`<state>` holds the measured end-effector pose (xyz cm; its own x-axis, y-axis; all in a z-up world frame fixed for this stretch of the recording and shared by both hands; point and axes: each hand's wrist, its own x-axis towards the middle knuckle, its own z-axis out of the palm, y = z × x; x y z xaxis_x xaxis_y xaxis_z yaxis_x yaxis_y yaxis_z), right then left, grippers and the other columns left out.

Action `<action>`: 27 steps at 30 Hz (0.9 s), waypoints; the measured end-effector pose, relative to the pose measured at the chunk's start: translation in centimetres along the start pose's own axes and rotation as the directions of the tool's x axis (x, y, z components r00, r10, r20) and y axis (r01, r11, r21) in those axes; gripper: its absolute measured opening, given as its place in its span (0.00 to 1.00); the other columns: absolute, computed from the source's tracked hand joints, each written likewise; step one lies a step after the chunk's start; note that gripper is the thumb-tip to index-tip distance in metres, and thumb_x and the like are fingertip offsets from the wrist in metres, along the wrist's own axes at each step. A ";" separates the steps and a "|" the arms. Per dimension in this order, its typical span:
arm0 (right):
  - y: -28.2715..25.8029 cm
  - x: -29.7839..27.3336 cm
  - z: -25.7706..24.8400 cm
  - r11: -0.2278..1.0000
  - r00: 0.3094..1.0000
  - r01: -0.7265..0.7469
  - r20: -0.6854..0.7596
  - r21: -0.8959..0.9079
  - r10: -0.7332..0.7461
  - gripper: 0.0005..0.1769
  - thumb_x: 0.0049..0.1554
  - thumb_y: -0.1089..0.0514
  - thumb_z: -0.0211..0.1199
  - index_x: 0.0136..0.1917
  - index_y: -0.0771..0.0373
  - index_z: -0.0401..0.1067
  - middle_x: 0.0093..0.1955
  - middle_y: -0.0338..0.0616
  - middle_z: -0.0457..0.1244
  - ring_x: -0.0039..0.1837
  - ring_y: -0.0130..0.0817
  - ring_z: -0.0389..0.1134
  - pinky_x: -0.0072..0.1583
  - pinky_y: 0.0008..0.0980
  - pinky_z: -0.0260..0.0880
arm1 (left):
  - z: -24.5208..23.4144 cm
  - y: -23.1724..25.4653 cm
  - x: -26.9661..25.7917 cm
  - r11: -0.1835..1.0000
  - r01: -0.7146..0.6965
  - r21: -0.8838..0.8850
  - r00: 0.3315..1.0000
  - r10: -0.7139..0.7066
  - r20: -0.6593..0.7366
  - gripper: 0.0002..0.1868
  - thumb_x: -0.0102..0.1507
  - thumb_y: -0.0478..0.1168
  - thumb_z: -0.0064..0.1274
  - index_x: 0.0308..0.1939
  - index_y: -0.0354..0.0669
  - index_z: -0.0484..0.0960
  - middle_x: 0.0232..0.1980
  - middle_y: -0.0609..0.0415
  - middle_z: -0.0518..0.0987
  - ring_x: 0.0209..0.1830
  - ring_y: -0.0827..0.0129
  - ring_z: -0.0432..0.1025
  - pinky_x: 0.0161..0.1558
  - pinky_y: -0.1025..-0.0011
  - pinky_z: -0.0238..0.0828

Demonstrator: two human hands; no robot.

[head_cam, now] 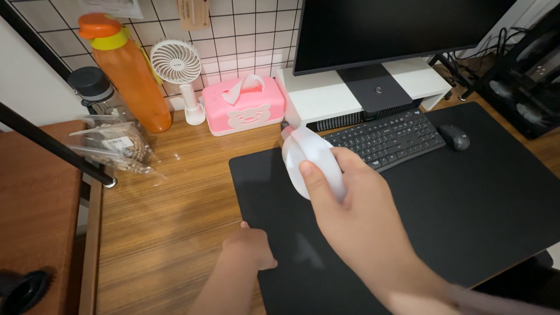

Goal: The person uses a handheld vacuum to clean a desk mat, a keyboard, and the surrounding wooden desk surface. They move the keyboard and mouse aside to reach all areas and finish by vacuuming the top of a computer case.

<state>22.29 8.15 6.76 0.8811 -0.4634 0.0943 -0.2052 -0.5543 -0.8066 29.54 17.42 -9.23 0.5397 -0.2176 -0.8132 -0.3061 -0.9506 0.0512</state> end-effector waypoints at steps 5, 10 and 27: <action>1.0 -0.9 -1.3 0.987 0.991 -0.131 0.054 0.091 0.126 0.16 0.48 0.50 0.54 0.44 0.62 0.69 0.23 0.42 0.61 0.23 0.23 0.58 0.25 0.25 0.56 | -0.3 0.3 0.4 0.999 0.005 -0.032 1.000 -0.004 0.011 0.34 0.51 0.55 0.52 0.57 0.47 0.63 0.68 0.43 0.43 0.58 0.61 0.61 0.52 0.68 0.62; 1.6 -0.4 -1.4 0.984 0.996 -0.076 0.057 0.160 0.068 0.17 0.50 0.49 0.54 0.44 0.65 0.68 0.24 0.39 0.59 0.25 0.21 0.57 0.27 0.23 0.56 | -0.6 1.1 -0.1 1.000 0.014 -0.004 1.000 -0.014 0.004 0.35 0.50 0.57 0.53 0.57 0.48 0.64 0.67 0.42 0.47 0.64 0.61 0.51 0.56 0.66 0.58; 5.9 -6.1 -6.1 0.989 0.988 0.037 0.146 0.140 -0.058 0.17 0.50 0.51 0.57 0.49 0.64 0.67 0.34 0.37 0.63 0.36 0.19 0.64 0.37 0.18 0.64 | -0.1 1.6 -0.9 0.997 0.074 0.003 0.997 -0.074 -0.009 0.38 0.49 0.54 0.55 0.58 0.44 0.62 0.68 0.43 0.40 0.62 0.58 0.56 0.57 0.66 0.58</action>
<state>13.07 3.50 4.96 0.9443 -0.3246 0.0549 -0.1102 -0.4688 -0.8764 28.67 16.08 -8.39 0.5681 -0.1491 -0.8093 -0.2677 -0.9634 -0.0104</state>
